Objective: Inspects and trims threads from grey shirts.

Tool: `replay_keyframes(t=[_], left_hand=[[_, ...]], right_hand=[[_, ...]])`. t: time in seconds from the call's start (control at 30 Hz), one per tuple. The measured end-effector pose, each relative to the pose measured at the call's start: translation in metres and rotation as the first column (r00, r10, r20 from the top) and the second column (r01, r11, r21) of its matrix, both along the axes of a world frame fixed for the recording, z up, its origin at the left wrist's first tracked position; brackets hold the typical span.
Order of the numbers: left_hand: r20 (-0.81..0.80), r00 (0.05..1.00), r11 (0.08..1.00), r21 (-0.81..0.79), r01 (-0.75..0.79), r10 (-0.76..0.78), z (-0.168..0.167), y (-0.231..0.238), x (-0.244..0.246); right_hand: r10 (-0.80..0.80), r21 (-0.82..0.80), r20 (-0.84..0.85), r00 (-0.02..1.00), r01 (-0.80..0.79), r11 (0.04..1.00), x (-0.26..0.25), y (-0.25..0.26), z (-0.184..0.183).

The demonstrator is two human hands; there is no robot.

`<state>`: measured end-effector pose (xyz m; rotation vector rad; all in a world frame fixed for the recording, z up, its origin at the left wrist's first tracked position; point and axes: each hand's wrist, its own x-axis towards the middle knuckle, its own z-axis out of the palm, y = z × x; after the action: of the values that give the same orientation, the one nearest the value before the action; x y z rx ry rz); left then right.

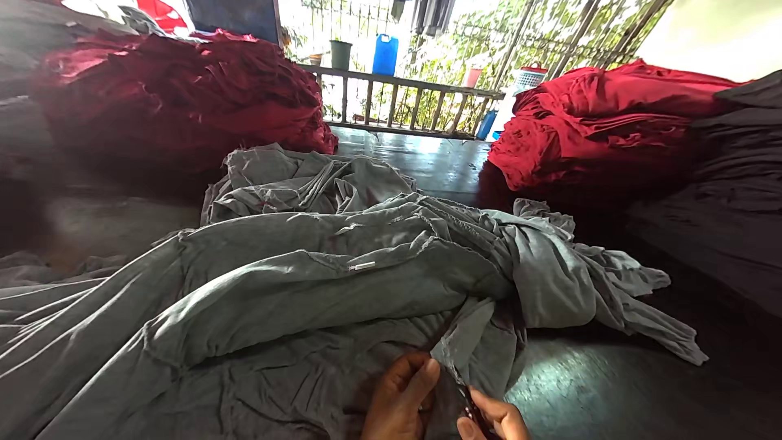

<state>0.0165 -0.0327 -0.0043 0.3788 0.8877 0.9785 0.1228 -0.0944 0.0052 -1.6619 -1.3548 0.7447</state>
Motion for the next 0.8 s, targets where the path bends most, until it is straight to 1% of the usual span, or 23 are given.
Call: replay_keyframes(t=[0.33,0.47,0.8], left_hand=[[0.003,1.0,1.0,-0.017,0.006,-0.006,0.0017,0.0012,-0.0009],[-0.001,1.0,1.0,-0.01,0.016,-0.016,0.0007,0.0013,-0.0012],[-0.002,1.0,0.999,-0.023,0.022,-0.023,0.0018,0.0017,-0.0018]], right_hand=[[-0.007,0.058,0.019,1.0,0.006,0.998,-0.0009,0.0,-0.0095],[0.006,0.047,-0.015,1.0,-0.005,0.999,-0.0002,0.0012,-0.0081],[-0.017,0.06,-0.011,1.0,0.018,0.998,-0.0053,0.0022,-0.0089]])
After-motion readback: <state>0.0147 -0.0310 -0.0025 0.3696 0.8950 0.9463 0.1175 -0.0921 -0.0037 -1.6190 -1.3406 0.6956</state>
